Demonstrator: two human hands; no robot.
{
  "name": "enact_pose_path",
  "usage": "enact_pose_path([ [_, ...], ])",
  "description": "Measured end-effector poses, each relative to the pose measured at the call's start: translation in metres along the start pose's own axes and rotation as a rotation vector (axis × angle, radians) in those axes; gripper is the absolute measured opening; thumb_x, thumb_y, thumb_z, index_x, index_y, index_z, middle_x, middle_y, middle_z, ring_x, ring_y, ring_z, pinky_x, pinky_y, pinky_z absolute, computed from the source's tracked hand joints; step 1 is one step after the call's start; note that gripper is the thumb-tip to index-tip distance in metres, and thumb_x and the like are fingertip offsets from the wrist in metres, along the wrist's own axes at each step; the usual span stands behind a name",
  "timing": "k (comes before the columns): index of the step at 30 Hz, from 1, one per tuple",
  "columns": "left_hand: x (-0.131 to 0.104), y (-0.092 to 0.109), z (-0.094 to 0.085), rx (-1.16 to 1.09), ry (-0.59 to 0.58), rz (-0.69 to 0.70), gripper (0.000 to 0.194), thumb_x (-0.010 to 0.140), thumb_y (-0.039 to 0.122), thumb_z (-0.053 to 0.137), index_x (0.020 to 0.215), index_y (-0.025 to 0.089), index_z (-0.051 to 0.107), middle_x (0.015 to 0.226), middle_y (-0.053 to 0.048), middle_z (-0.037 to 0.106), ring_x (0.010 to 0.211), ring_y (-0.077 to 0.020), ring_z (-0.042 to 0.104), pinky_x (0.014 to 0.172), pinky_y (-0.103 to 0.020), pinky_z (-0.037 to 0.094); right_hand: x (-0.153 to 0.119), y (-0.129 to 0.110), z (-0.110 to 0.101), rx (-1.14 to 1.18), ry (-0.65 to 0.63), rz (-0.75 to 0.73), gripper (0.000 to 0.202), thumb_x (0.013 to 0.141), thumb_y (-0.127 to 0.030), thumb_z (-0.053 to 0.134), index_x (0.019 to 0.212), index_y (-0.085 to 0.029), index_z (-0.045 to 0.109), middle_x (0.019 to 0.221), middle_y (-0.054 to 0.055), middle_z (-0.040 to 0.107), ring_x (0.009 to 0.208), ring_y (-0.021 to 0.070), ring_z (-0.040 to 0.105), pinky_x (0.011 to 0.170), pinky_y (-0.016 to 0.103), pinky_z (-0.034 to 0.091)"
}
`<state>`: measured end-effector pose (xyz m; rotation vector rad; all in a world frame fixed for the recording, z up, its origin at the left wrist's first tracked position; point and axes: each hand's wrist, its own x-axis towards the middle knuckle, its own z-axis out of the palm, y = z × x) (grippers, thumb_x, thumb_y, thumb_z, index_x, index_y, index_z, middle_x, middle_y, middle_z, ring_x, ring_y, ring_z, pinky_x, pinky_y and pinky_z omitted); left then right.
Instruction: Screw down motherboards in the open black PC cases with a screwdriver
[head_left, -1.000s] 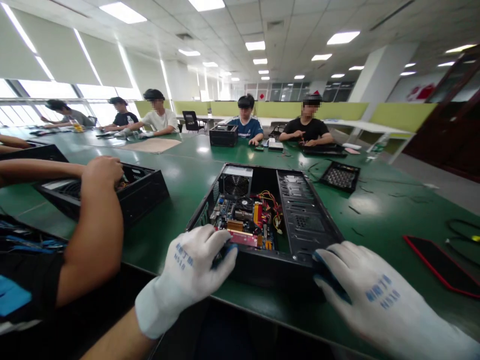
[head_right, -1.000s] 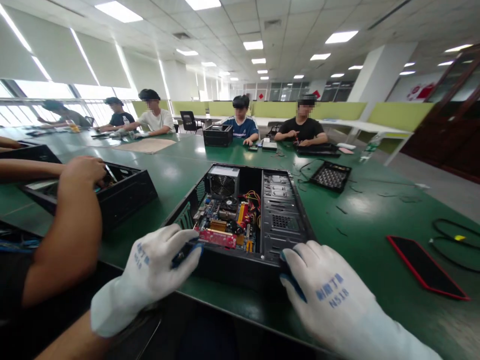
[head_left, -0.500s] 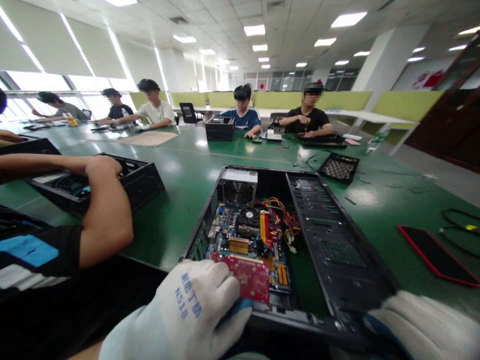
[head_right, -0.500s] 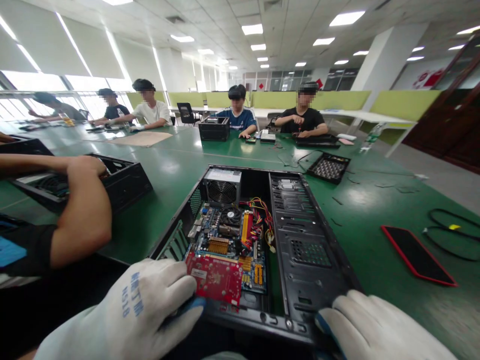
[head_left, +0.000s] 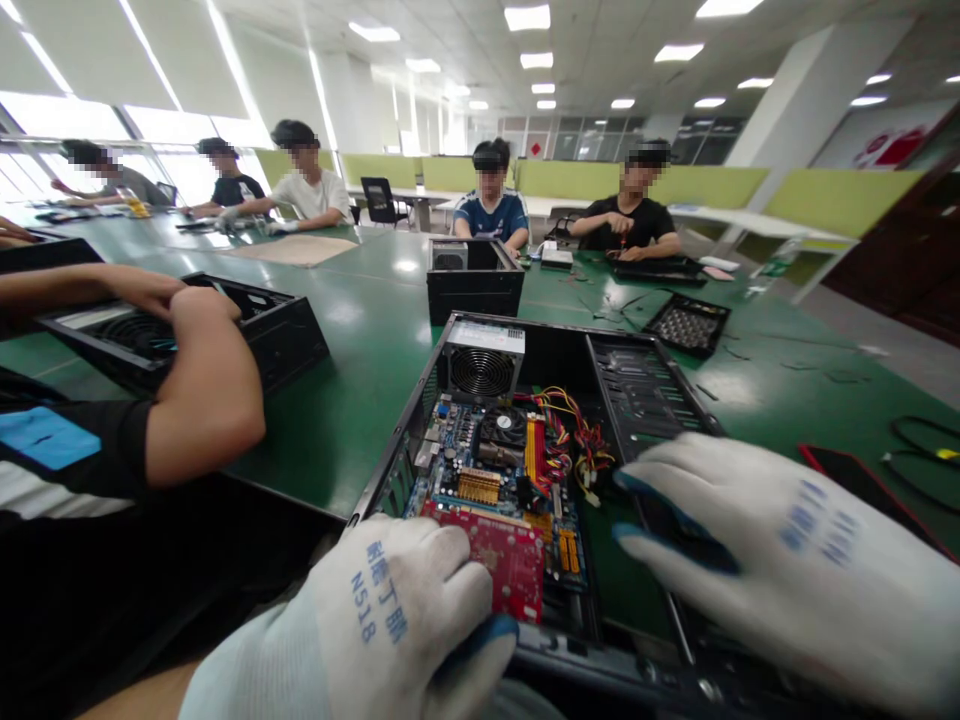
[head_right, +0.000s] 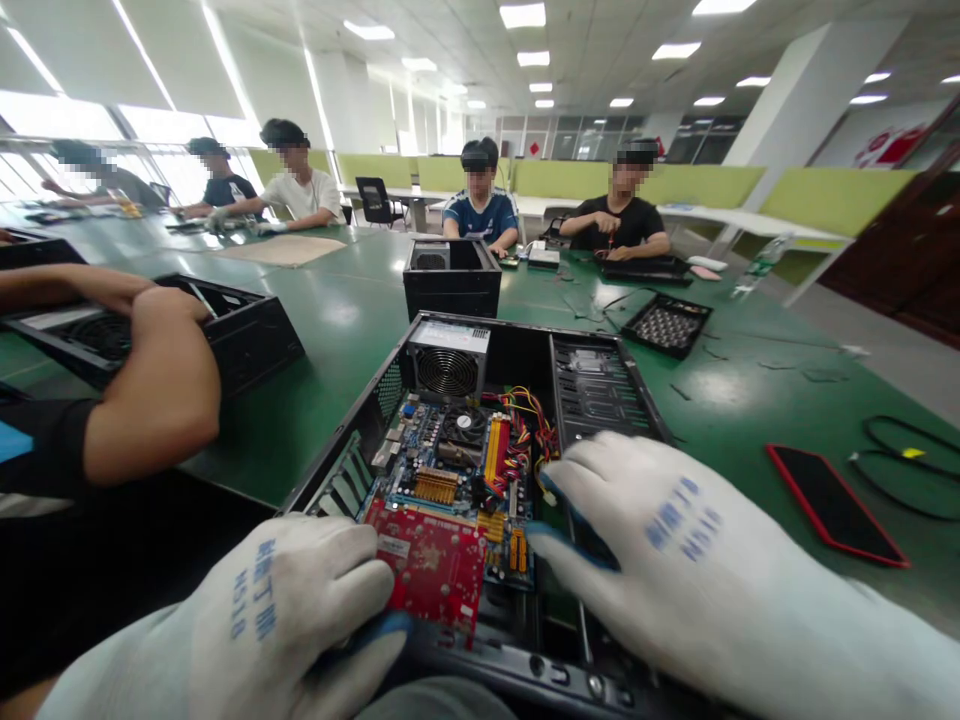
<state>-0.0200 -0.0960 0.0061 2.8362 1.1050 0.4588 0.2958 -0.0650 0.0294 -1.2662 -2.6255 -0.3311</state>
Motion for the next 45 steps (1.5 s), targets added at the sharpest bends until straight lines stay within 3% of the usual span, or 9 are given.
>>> enact_pose_path([
  [3,0.001,0.001,-0.004,0.001,0.002,-0.013,0.019,0.092,0.033,0.057,0.077,0.024,0.048,0.073,0.0,0.059,0.056,-0.0169,0.051,0.051,-0.032,0.029,0.067,-0.006,0.01,-0.028,-0.208,-0.036,0.043,0.096,-0.055,0.053,0.111,-0.019,0.07,0.103,0.013,0.073,0.093,0.0288,0.07,0.082,0.042,0.054],
  [6,0.003,0.002,-0.007,-0.008,0.015,-0.004,0.02,0.091,0.032,0.057,0.076,0.024,0.048,0.072,0.0,0.058,0.056,-0.0169,0.051,0.05,-0.032,0.03,0.116,-0.009,0.038,-0.071,-0.378,-0.061,0.051,0.092,-0.059,0.055,0.113,-0.015,0.07,0.107,0.016,0.073,0.099,0.0317,0.07,0.084,0.041,0.054],
  [12,0.002,0.002,-0.008,-0.014,0.065,-0.005,0.021,0.092,0.032,0.057,0.075,0.023,0.049,0.069,0.001,0.055,0.055,-0.0148,0.052,0.048,-0.028,0.033,0.169,-0.006,0.094,-0.097,-0.623,-0.007,0.075,0.08,-0.065,0.064,0.129,-0.008,0.064,0.124,0.022,0.07,0.112,0.0345,0.068,0.089,0.039,0.053],
  [16,0.003,0.001,-0.008,-0.05,0.079,-0.007,0.021,0.091,0.032,0.057,0.075,0.024,0.049,0.068,0.001,0.055,0.055,-0.0138,0.053,0.049,-0.025,0.038,0.176,-0.008,0.102,-0.096,-0.64,0.011,0.07,0.073,-0.061,0.07,0.123,-0.012,0.067,0.12,0.019,0.072,0.108,0.0335,0.07,0.084,0.038,0.055],
  [20,0.004,-0.001,-0.008,-0.118,0.105,-0.021,0.02,0.091,0.035,0.057,0.075,0.024,0.053,0.069,0.002,0.057,0.056,-0.012,0.056,0.05,-0.022,0.042,0.173,-0.003,0.089,-0.133,-0.598,0.032,0.067,0.07,-0.062,0.069,0.115,-0.013,0.07,0.113,0.018,0.074,0.103,0.0347,0.072,0.081,0.039,0.056],
  [25,0.002,-0.005,-0.007,-0.213,0.155,-0.036,0.024,0.095,0.04,0.047,0.083,0.026,0.064,0.071,0.006,0.054,0.06,-0.0079,0.061,0.055,-0.017,0.045,0.175,0.02,0.07,-0.212,-0.55,0.146,0.069,0.077,-0.065,0.061,0.117,-0.01,0.071,0.115,0.022,0.073,0.105,0.0361,0.071,0.084,0.042,0.055],
  [30,0.0,-0.005,-0.005,-0.227,0.205,-0.051,0.021,0.094,0.037,0.048,0.086,0.027,0.065,0.071,0.006,0.052,0.06,-0.0077,0.061,0.054,-0.016,0.045,0.185,0.042,0.081,-0.283,-0.533,0.25,0.069,0.084,-0.063,0.058,0.122,-0.006,0.069,0.119,0.024,0.071,0.11,0.0373,0.069,0.087,0.043,0.054],
  [36,-0.001,-0.001,-0.002,-0.085,0.173,-0.041,0.014,0.091,0.033,0.058,0.081,0.024,0.057,0.071,0.003,0.054,0.057,-0.0108,0.056,0.051,-0.02,0.046,0.189,0.052,0.099,-0.28,-0.551,0.253,0.051,0.088,-0.048,0.062,0.122,-0.011,0.069,0.119,0.02,0.073,0.108,0.0309,0.071,0.085,0.036,0.053],
  [45,0.0,0.001,-0.003,-0.057,0.072,-0.083,0.013,0.086,0.035,0.06,0.077,0.027,0.056,0.07,0.0,0.057,0.054,-0.0171,0.053,0.046,-0.03,0.044,0.182,0.05,0.08,-0.274,-0.491,0.197,0.056,0.092,-0.056,0.055,0.122,-0.011,0.069,0.122,0.02,0.071,0.111,0.0331,0.068,0.087,0.039,0.051],
])
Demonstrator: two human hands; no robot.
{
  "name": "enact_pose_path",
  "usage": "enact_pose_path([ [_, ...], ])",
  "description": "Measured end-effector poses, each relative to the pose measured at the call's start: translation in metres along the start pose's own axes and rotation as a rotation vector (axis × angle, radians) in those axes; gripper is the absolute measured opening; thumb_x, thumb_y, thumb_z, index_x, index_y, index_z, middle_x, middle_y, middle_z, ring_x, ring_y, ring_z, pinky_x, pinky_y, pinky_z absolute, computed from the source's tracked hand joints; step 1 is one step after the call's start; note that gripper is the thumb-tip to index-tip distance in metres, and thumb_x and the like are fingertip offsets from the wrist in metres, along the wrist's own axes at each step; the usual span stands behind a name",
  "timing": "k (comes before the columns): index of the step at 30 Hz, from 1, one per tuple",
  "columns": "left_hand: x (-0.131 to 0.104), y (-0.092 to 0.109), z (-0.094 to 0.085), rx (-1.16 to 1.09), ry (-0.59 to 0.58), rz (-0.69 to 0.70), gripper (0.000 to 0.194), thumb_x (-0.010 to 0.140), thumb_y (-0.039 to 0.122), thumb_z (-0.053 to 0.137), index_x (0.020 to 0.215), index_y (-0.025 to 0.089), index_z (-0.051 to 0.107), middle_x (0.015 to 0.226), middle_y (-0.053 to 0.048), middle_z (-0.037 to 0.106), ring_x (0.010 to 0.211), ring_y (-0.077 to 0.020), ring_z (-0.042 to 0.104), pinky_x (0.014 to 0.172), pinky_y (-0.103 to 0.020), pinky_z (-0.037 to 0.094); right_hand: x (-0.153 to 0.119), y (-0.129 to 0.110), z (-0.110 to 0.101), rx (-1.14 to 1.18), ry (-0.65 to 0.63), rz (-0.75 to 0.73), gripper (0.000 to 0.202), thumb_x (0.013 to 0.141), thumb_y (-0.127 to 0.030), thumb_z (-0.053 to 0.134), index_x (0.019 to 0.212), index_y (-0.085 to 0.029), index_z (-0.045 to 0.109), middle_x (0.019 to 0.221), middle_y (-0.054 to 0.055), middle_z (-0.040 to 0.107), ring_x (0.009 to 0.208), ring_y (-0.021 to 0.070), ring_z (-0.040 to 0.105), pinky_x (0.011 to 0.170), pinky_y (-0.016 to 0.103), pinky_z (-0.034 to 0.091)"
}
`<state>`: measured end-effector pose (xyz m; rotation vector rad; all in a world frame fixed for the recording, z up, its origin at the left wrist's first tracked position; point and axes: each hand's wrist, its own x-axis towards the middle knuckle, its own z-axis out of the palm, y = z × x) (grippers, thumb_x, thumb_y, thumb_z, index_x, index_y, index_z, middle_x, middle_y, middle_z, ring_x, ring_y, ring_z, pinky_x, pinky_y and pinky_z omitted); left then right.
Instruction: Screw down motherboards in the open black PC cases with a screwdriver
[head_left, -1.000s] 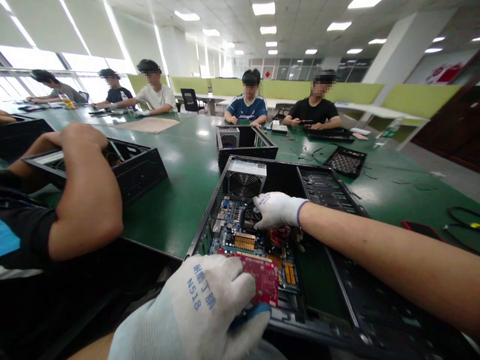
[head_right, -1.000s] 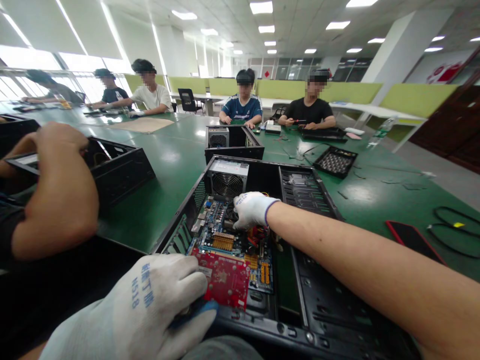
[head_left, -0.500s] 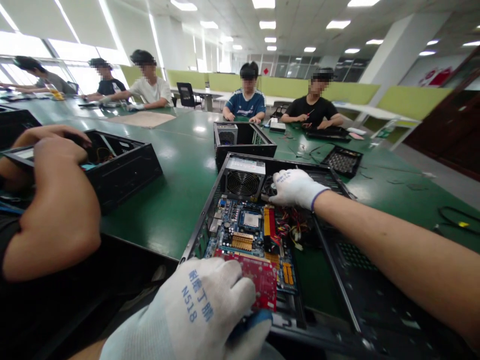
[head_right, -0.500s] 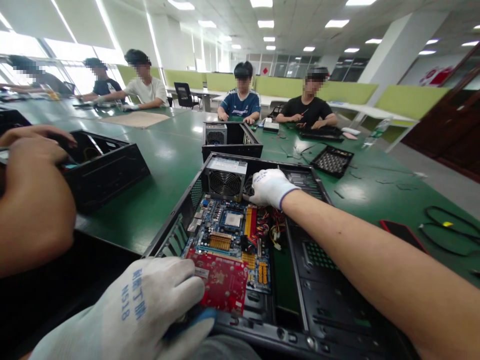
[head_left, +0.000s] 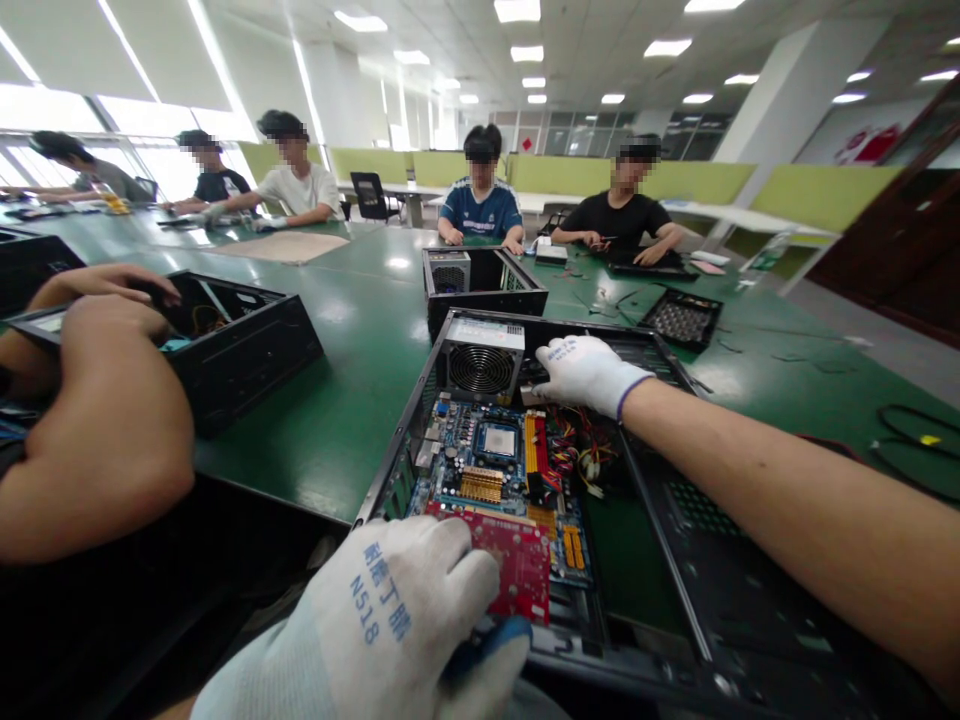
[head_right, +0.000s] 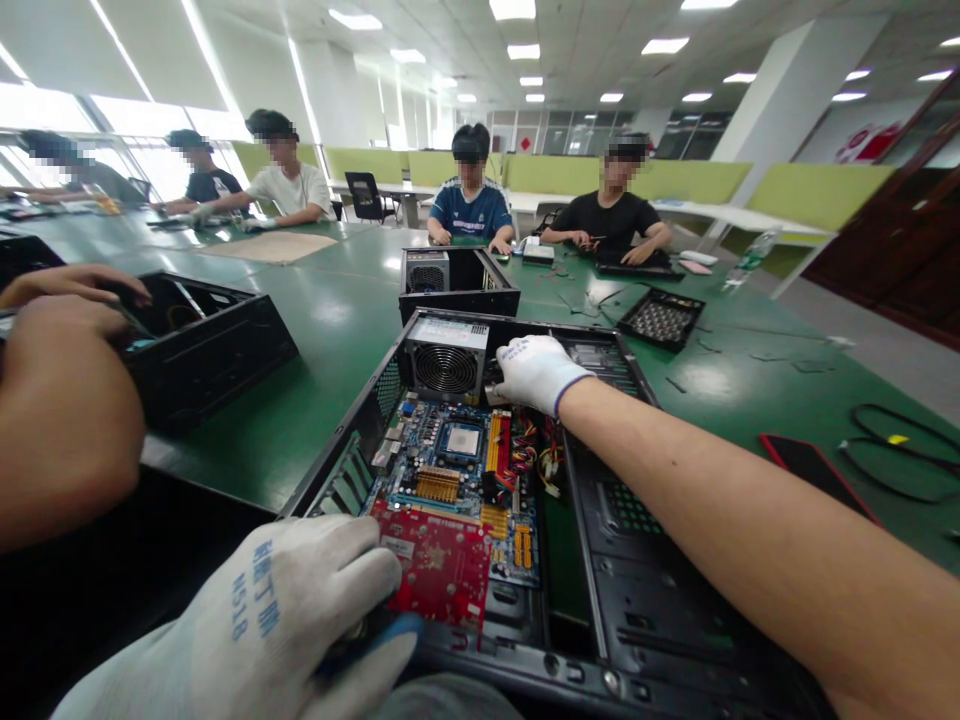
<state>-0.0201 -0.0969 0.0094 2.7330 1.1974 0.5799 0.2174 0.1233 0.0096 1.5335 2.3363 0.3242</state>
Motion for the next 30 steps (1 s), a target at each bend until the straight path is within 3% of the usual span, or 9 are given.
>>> enact_pose_path([
  [4,0.003,0.001,-0.004,-0.054,-0.024,-0.028,0.005,0.088,0.031,0.058,0.09,0.028,0.062,0.078,-0.001,0.062,0.063,-0.0183,0.059,0.054,-0.03,0.051,-0.016,0.011,-0.011,0.127,0.02,-0.051,0.062,0.091,-0.065,0.051,0.12,-0.013,0.069,0.118,0.019,0.072,0.107,0.033,0.069,0.086,0.039,0.051],
  [10,0.015,-0.006,-0.01,-0.006,-0.065,-0.05,0.015,0.094,0.025,0.048,0.105,0.022,0.058,0.096,-0.006,0.065,0.083,-0.0214,0.065,0.074,-0.035,0.058,-0.059,0.032,-0.016,0.35,0.09,-0.122,0.058,0.093,-0.069,0.046,0.112,-0.02,0.071,0.11,0.011,0.074,0.096,0.027,0.069,0.08,0.034,0.05],
  [15,0.069,-0.023,-0.005,0.147,-0.279,-0.007,0.027,0.1,0.027,0.047,0.123,0.016,0.055,0.118,-0.014,0.061,0.111,-0.0276,0.063,0.096,-0.044,0.055,-0.078,0.041,0.005,0.45,0.241,-0.114,0.051,0.094,-0.062,0.05,0.113,-0.02,0.071,0.11,0.01,0.073,0.099,0.0267,0.067,0.086,0.036,0.05],
  [19,0.133,-0.044,0.024,0.282,-0.528,-0.117,0.031,0.098,0.027,0.052,0.124,0.013,0.059,0.12,-0.019,0.062,0.106,-0.0318,0.068,0.09,-0.046,0.057,-0.078,0.044,0.022,0.539,0.452,-0.112,0.045,0.095,-0.053,0.053,0.114,-0.017,0.07,0.119,0.012,0.071,0.11,0.0269,0.064,0.099,0.037,0.047],
  [22,0.169,-0.062,0.055,0.317,-0.635,-0.118,0.04,0.091,0.028,0.061,0.128,0.012,0.059,0.122,-0.021,0.066,0.108,-0.0342,0.069,0.09,-0.044,0.058,-0.076,0.047,0.03,0.578,0.513,-0.098,0.043,0.095,-0.05,0.054,0.116,-0.016,0.07,0.121,0.012,0.069,0.113,0.0272,0.063,0.102,0.037,0.047],
  [26,0.189,-0.079,0.09,0.303,-0.724,-0.123,0.044,0.085,0.034,0.07,0.123,0.014,0.063,0.12,-0.018,0.07,0.112,-0.0326,0.069,0.094,-0.039,0.057,-0.076,0.051,0.035,0.579,0.487,-0.112,0.04,0.095,-0.047,0.053,0.114,-0.017,0.07,0.122,0.012,0.069,0.113,0.0277,0.062,0.102,0.039,0.046],
  [30,0.19,-0.089,0.105,0.318,-0.801,-0.102,0.045,0.082,0.036,0.073,0.122,0.018,0.065,0.122,-0.015,0.071,0.111,-0.0303,0.07,0.095,-0.037,0.056,-0.079,0.051,0.035,0.588,0.467,-0.15,0.037,0.097,-0.044,0.051,0.11,-0.016,0.071,0.117,0.012,0.069,0.108,0.0269,0.063,0.099,0.037,0.048],
])
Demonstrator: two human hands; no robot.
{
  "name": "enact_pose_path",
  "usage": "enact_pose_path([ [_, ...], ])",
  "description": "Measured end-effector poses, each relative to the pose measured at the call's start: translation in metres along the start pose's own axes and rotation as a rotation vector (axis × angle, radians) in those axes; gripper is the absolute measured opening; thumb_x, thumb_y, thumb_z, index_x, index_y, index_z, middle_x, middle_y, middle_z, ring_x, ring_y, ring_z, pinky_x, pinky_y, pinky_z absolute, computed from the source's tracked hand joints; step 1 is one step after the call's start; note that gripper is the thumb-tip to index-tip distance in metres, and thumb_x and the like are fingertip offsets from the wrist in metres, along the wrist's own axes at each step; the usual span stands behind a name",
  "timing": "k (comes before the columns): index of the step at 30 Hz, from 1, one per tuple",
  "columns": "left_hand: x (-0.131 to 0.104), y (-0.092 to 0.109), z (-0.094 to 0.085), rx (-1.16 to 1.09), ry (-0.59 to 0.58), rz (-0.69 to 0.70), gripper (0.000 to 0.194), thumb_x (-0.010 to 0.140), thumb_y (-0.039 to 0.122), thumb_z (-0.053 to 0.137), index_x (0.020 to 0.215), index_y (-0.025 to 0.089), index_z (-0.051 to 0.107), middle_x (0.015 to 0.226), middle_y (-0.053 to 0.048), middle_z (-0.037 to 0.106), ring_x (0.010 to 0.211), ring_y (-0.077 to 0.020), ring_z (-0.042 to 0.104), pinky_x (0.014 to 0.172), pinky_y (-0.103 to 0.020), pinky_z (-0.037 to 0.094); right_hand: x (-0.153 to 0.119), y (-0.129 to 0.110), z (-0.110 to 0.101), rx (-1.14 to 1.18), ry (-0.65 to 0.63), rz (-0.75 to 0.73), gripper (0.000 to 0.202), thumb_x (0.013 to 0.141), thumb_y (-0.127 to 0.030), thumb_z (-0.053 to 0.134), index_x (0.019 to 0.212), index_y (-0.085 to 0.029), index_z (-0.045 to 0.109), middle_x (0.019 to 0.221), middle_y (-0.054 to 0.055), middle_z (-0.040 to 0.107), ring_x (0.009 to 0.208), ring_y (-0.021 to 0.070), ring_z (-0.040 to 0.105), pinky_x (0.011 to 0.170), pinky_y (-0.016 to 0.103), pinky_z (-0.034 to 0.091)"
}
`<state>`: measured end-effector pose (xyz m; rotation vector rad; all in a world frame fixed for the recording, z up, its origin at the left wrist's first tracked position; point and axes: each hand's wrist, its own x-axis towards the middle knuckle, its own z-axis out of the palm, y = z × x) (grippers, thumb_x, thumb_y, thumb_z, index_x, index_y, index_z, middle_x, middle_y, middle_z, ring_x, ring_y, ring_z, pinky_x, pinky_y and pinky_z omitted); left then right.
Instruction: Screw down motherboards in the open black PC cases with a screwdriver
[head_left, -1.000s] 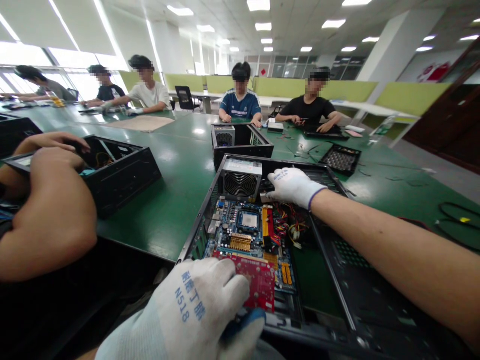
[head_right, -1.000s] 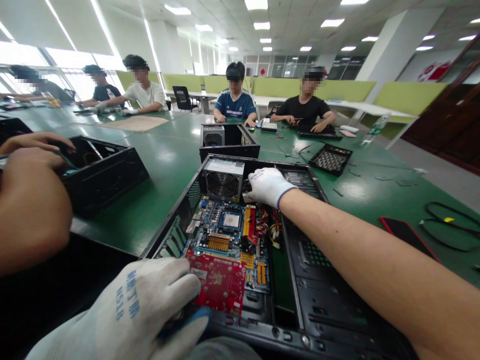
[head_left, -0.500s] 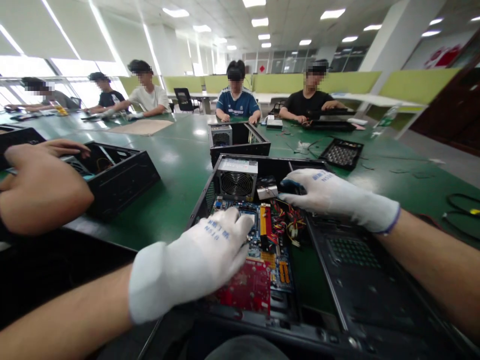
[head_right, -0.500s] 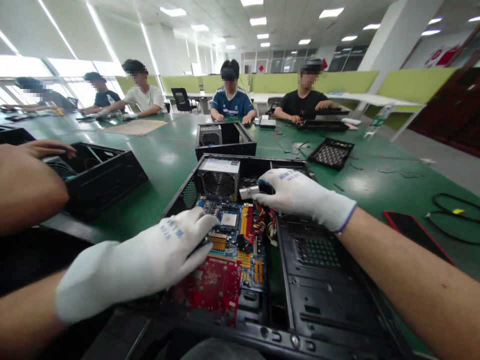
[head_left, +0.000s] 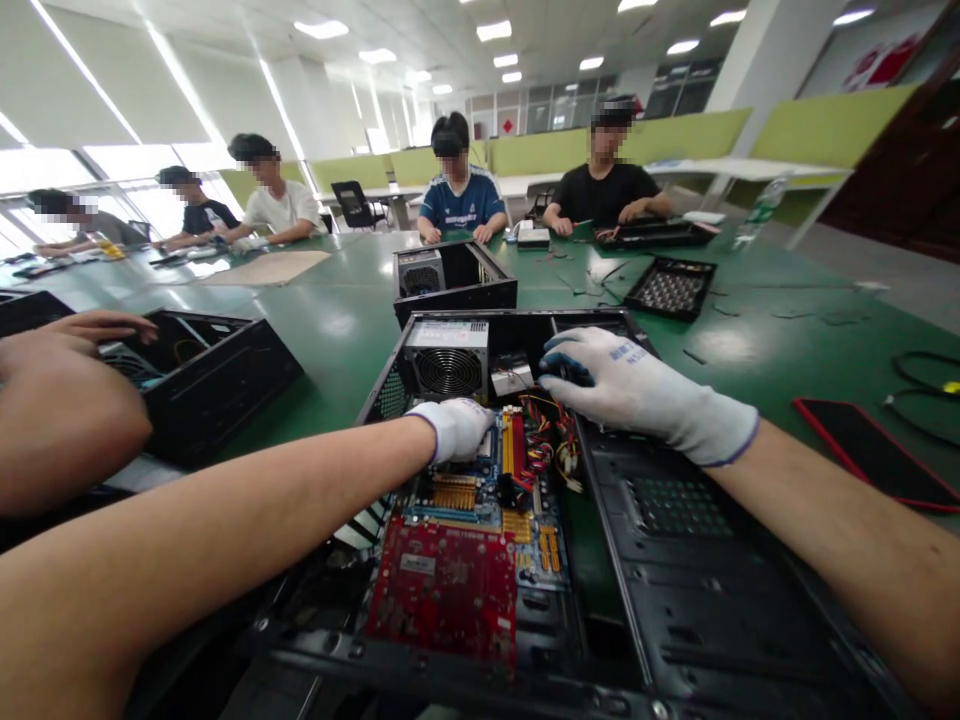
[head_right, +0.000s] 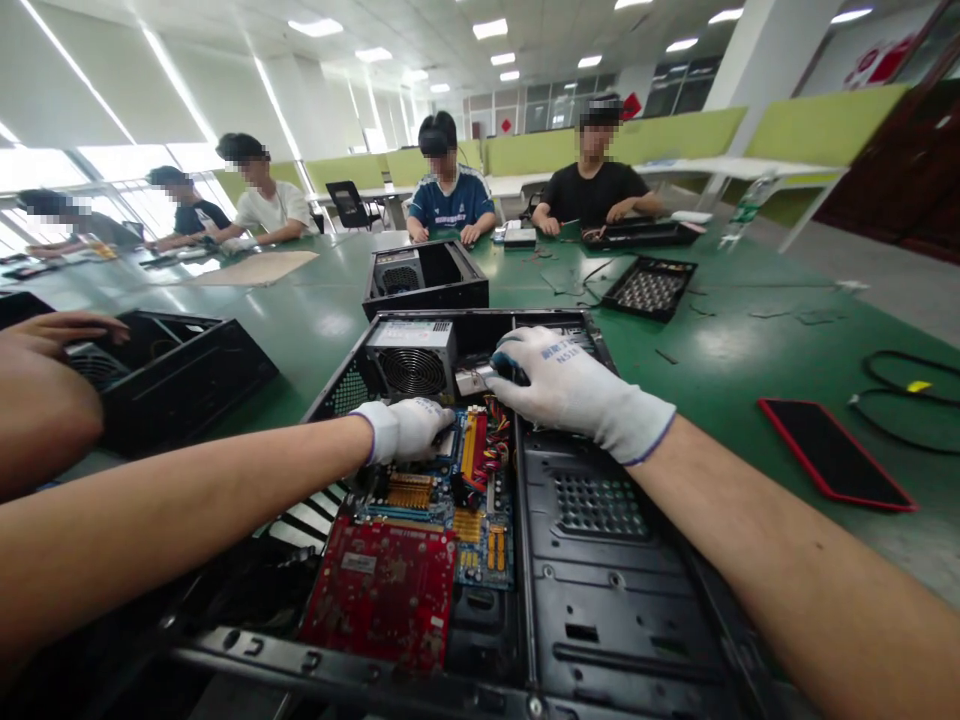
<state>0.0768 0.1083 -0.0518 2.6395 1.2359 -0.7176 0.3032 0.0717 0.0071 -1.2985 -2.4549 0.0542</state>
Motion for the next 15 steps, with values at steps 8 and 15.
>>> enact_pose_path([
  [8,0.007,-0.008,0.007,0.034,-0.011,-0.027,0.048,0.077,0.035,0.077,0.119,0.017,0.067,0.122,-0.016,0.071,0.11,-0.032,0.07,0.094,-0.039,0.057,-0.002,0.001,-0.001,0.029,-0.015,0.001,0.037,0.097,-0.045,0.05,0.111,-0.017,0.071,0.117,0.012,0.068,0.107,0.0266,0.063,0.098,0.036,0.047],
  [15,0.012,-0.009,0.011,-0.006,0.026,0.019,0.036,0.079,0.035,0.073,0.112,0.021,0.071,0.11,-0.011,0.075,0.101,-0.0291,0.073,0.089,-0.036,0.058,-0.002,-0.001,-0.003,0.019,-0.029,0.003,0.036,0.097,-0.045,0.05,0.108,-0.018,0.07,0.115,0.012,0.069,0.103,0.0263,0.064,0.095,0.036,0.048],
])
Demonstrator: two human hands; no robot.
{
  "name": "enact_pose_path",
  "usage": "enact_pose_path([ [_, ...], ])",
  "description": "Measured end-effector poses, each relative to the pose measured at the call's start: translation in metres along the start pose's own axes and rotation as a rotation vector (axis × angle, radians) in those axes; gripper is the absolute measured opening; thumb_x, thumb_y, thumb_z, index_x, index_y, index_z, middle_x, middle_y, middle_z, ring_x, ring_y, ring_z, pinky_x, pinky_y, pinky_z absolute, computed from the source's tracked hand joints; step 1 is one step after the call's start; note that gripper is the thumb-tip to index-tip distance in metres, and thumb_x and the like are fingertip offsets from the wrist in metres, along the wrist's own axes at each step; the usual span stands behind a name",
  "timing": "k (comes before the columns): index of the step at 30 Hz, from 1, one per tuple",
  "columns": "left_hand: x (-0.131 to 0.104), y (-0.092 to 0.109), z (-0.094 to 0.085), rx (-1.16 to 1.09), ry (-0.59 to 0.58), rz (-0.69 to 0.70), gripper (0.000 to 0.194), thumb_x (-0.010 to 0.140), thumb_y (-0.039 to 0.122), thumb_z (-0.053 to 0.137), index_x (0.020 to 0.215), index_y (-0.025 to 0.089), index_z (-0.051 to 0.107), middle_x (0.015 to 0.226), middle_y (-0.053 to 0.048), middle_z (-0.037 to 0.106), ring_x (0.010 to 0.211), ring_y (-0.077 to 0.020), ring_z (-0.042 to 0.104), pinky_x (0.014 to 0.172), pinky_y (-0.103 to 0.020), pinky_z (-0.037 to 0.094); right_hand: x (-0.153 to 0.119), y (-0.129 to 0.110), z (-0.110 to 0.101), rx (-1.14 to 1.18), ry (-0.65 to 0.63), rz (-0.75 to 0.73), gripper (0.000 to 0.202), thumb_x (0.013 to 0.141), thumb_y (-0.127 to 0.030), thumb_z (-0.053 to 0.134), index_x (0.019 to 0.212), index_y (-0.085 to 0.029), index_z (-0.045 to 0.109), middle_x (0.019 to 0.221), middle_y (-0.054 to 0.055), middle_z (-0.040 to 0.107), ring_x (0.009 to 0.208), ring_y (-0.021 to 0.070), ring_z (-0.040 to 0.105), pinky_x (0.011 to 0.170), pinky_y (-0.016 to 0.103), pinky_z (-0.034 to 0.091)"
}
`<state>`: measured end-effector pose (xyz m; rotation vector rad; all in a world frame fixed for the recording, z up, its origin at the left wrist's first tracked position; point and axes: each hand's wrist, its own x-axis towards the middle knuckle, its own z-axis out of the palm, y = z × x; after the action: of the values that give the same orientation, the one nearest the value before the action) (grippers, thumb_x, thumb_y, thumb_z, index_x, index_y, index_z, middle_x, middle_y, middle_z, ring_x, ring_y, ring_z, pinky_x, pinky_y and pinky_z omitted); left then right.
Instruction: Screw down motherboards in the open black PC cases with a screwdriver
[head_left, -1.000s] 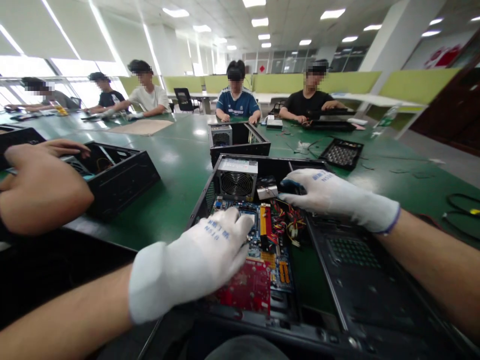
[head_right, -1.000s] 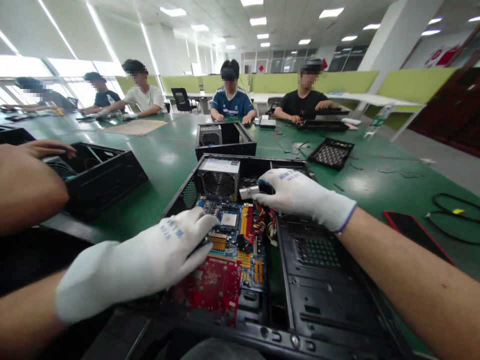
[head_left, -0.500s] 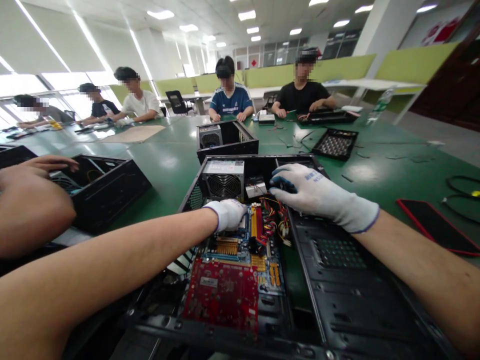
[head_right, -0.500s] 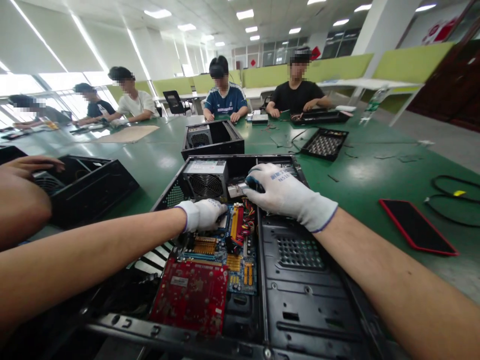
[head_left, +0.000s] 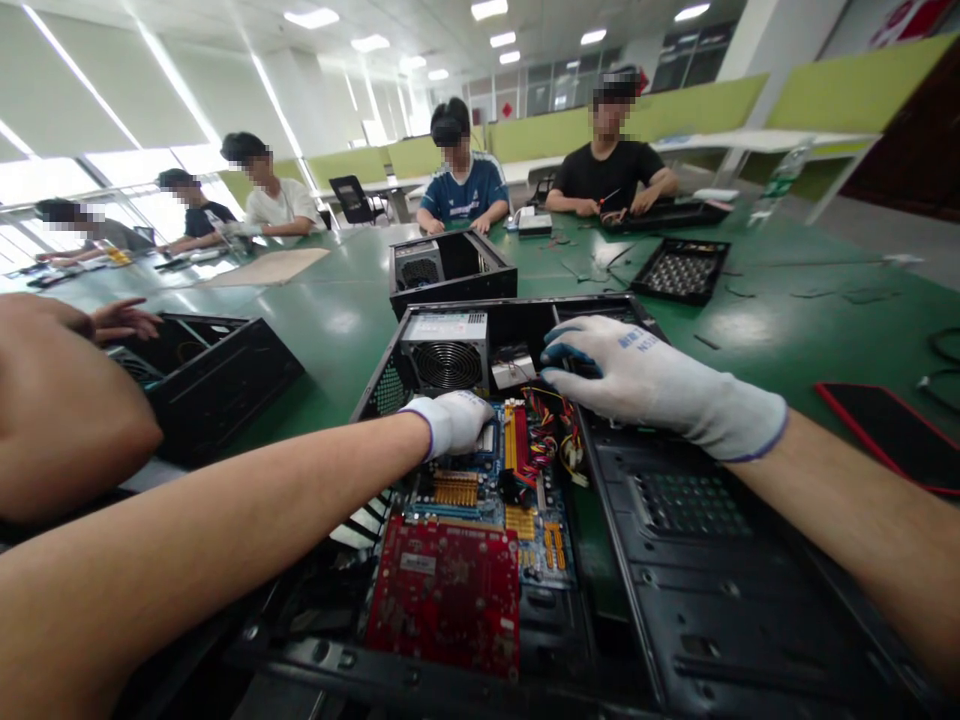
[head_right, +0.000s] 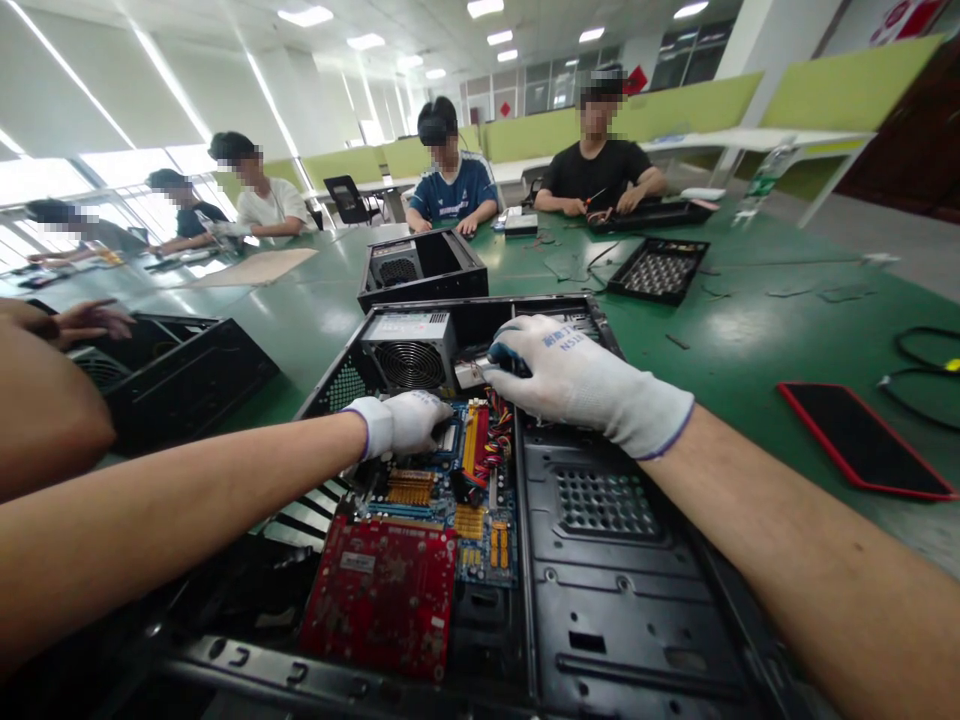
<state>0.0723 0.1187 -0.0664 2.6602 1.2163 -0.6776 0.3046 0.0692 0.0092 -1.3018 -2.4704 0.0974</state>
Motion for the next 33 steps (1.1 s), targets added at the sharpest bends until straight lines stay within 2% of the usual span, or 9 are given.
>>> enact_pose_path([
  [7,0.0,0.002,-0.002,-0.036,0.027,0.008,0.034,0.079,0.035,0.073,0.111,0.023,0.071,0.108,-0.007,0.076,0.101,-0.0257,0.073,0.089,-0.031,0.057,0.0,0.001,0.001,-0.013,-0.009,0.008,0.035,0.098,-0.046,0.05,0.106,-0.019,0.07,0.113,0.011,0.069,0.103,0.0256,0.064,0.095,0.035,0.047],
  [15,0.001,0.002,0.0,-0.035,0.021,0.004,0.042,0.077,0.039,0.075,0.115,0.022,0.069,0.115,-0.01,0.074,0.105,-0.0277,0.072,0.092,-0.033,0.057,-0.002,-0.001,0.0,0.002,-0.013,0.04,0.034,0.096,-0.044,0.053,0.112,-0.019,0.07,0.12,0.011,0.069,0.107,0.0269,0.064,0.097,0.036,0.047],
  [21,-0.002,0.004,-0.003,0.035,-0.004,0.011,0.042,0.079,0.039,0.071,0.115,0.018,0.069,0.117,-0.014,0.073,0.106,-0.0314,0.071,0.09,-0.038,0.058,-0.002,0.003,0.002,0.026,0.026,-0.017,0.035,0.097,-0.045,0.052,0.109,-0.018,0.071,0.114,0.01,0.069,0.103,0.0258,0.064,0.096,0.038,0.049],
  [26,-0.006,0.008,-0.009,0.05,-0.027,-0.002,0.041,0.076,0.039,0.073,0.111,0.017,0.07,0.115,-0.015,0.074,0.104,-0.0327,0.072,0.087,-0.037,0.059,-0.002,0.004,0.003,0.064,0.053,-0.011,0.033,0.095,-0.046,0.056,0.107,-0.019,0.07,0.109,0.009,0.07,0.1,0.0252,0.065,0.093,0.039,0.05],
  [29,-0.007,0.009,-0.009,0.051,-0.029,-0.018,0.047,0.073,0.039,0.075,0.113,0.015,0.069,0.115,-0.016,0.074,0.104,-0.0334,0.072,0.087,-0.037,0.06,-0.001,0.004,0.002,0.081,0.07,0.004,0.035,0.095,-0.048,0.056,0.108,-0.019,0.07,0.108,0.009,0.071,0.1,0.0249,0.065,0.093,0.039,0.051],
  [33,-0.01,0.011,-0.014,-0.017,0.0,-0.027,0.064,0.072,0.047,0.074,0.124,0.012,0.063,0.119,-0.018,0.072,0.107,-0.0343,0.071,0.09,-0.039,0.059,-0.008,0.005,-0.001,0.028,0.101,0.051,0.042,0.096,-0.052,0.052,0.111,-0.017,0.071,0.116,0.011,0.071,0.107,0.0272,0.065,0.098,0.042,0.051],
])
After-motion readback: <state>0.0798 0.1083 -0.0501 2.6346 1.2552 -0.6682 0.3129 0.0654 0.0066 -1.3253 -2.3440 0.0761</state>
